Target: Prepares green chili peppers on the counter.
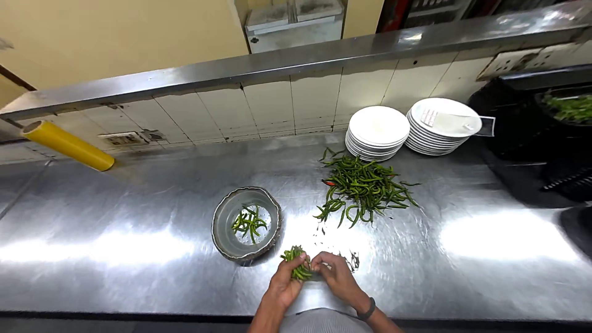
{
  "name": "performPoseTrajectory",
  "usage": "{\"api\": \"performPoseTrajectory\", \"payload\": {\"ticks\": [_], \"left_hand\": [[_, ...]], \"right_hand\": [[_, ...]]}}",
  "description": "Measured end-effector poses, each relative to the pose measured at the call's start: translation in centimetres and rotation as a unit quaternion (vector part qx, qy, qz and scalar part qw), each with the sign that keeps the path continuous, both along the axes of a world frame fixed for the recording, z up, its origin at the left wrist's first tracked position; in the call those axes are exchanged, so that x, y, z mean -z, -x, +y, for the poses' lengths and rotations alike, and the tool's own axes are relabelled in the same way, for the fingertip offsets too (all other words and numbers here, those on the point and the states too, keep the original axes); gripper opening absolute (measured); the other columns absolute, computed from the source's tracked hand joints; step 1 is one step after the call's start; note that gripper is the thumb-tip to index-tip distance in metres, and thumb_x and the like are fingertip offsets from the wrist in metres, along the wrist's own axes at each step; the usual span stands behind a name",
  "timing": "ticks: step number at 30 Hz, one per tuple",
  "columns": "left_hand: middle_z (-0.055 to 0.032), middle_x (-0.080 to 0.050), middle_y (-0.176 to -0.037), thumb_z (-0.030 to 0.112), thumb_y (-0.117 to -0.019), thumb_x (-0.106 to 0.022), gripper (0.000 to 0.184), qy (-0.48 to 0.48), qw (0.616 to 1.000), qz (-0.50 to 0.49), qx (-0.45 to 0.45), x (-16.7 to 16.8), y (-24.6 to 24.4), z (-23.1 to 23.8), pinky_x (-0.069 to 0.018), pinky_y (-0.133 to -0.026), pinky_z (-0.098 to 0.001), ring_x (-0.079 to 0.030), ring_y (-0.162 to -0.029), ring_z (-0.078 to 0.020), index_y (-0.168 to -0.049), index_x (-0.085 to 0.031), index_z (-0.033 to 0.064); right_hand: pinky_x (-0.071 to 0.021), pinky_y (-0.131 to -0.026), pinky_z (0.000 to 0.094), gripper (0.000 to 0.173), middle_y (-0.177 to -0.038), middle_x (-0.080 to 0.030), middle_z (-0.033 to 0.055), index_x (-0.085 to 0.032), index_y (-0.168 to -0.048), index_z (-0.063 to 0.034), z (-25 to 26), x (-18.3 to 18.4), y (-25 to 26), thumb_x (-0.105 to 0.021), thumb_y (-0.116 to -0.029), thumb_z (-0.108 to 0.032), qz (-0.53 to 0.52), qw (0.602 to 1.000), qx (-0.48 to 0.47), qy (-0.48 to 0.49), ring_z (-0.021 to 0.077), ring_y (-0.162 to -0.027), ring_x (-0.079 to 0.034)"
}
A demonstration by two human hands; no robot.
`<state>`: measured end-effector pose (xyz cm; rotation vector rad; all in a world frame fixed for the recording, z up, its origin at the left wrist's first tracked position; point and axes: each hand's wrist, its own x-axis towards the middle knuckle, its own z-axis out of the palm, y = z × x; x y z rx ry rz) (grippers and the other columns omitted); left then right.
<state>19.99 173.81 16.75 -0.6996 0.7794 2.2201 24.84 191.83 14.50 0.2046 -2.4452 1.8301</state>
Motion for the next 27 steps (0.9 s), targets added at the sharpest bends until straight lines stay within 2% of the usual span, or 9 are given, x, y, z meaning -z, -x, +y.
{"api": "performPoseTrajectory", "payload": {"ticks": [3,6,9,11,16,22,24,25,27], "left_hand": [[-0.0151,-0.067,-0.088,0.001,-0.0962,-0.062,0.011,0.002,1.0,-0.001,-0.016,0.0,0.7,-0.7,-0.0596,-0.069,-0.032,-0.067,-0.073,-0.0194,-0.107,-0.06,-0.0022],[-0.0183,-0.068,-0.094,0.0,-0.095,-0.064,0.022,0.035,0.999,0.027,-0.029,-1.1,1.6,-2.0,-0.0613,-0.071,-0.036,-0.069,-0.076,-0.0232,-0.115,-0.056,-0.0026],[-0.0171,-0.069,-0.095,0.004,-0.1011,-0.055,0.013,0.048,0.993,0.062,-0.091,-3.0,4.0,-3.6,-0.0608,-0.072,-0.0344,-0.07,-0.08,-0.0225,-0.111,-0.059,-0.0029],[-0.016,-0.071,-0.097,0.015,-0.1065,-0.047,0.021,0.065,0.982,0.066,-0.162,-3.7,6.6,-5.0,-0.0613,-0.077,-0.0345,-0.072,-0.085,-0.0231,-0.11,-0.061,-0.0004],[-0.0138,-0.06,-0.135,0.063,-0.1012,-0.043,0.066,0.162,0.973,0.075,-0.149,-4.1,9.8,-7.7,-0.0512,-0.097,-0.0517,-0.06,-0.12,-0.0291,-0.146,-0.046,0.014],[-0.0172,-0.035,-0.159,0.045,-0.1073,-0.04,0.063,0.199,0.943,0.063,-0.259,-3.8,7.8,-7.5,-0.0376,-0.111,-0.0533,-0.041,-0.141,-0.0314,-0.156,-0.029,0.0068],[-0.0162,-0.043,-0.15,0.037,-0.1092,-0.038,0.053,0.176,0.944,0.07,-0.27,-3.5,6.3,-7.8,-0.0422,-0.108,-0.0487,-0.049,-0.133,-0.0293,-0.151,-0.034,0.0051],[-0.0159,-0.054,-0.141,0.034,-0.1101,-0.036,0.047,0.168,0.946,0.084,-0.263,-3.2,5.5,-7.9,-0.0482,-0.104,-0.0468,-0.058,-0.126,-0.0284,-0.145,-0.043,0.0035],[-0.0119,-0.069,-0.124,0.026,-0.1106,-0.035,0.038,0.172,0.951,0.118,-0.226,-2.7,4.0,-7.4,-0.0561,-0.093,-0.0406,-0.069,-0.11,-0.0237,-0.134,-0.056,0.0047]], "right_hand": [[-0.0482,-0.095,0.0359,0.019,-0.094,-0.073,-0.0025,-0.073,-0.094,-0.0144,-0.4,-0.8,-0.1,-0.057,-0.1024,-0.019,0.069,0.997,-0.028,-0.003,0.0105,-0.096,-0.066],[-0.0577,-0.08,0.0289,0.018,-0.094,-0.071,0.0001,-0.07,-0.102,-0.009,-0.6,-0.5,0.1,-0.059,-0.1027,-0.023,-0.039,0.998,0.031,0.031,0.0091,-0.086,-0.068],[-0.0562,-0.067,0.0291,0.019,-0.086,-0.068,0.0004,-0.069,-0.106,-0.009,0.5,0.8,0.3,-0.059,-0.1017,-0.025,-0.131,0.988,0.08,0.007,0.0098,-0.072,-0.065],[-0.0558,-0.066,0.0294,0.019,-0.082,-0.068,0.0,-0.069,-0.105,-0.0099,0.9,1.2,0.2,-0.061,-0.1006,-0.026,-0.166,0.983,0.083,-0.008,0.0099,-0.069,-0.064],[-0.0569,-0.068,0.0318,0.021,-0.08,-0.068,0.0003,-0.07,-0.105,-0.0091,1.7,1.3,-0.6,-0.062,-0.0987,-0.028,-0.205,0.976,0.076,-0.02,0.0115,-0.07,-0.066],[-0.0567,-0.065,0.0346,0.017,-0.077,-0.068,-0.0006,-0.071,-0.102,-0.0099,3.5,2.0,-0.8,-0.062,-0.0966,-0.024,-0.188,0.964,0.173,-0.069,0.0118,-0.067,-0.065],[-0.0582,-0.076,0.0415,0.014,-0.089,-0.072,0.0044,-0.073,-0.102,-0.0095,4.4,1.9,-0.5,-0.067,-0.0948,-0.019,-0.206,0.948,0.194,-0.143,0.0186,-0.081,-0.069],[-0.0567,-0.088,0.0477,0.017,-0.106,-0.071,0.0103,-0.074,-0.105,-0.0078,4.9,1.5,-0.3,-0.07,-0.0919,-0.017,-0.23,0.937,0.185,-0.187,0.0267,-0.099,-0.068],[-0.0529,-0.097,0.0519,0.026,-0.131,-0.063,0.0158,-0.074,-0.111,-0.0084,5.9,0.6,0.5,-0.073,-0.0855,-0.014,-0.251,0.915,0.189,-0.254,0.0357,-0.121,-0.059]]}}
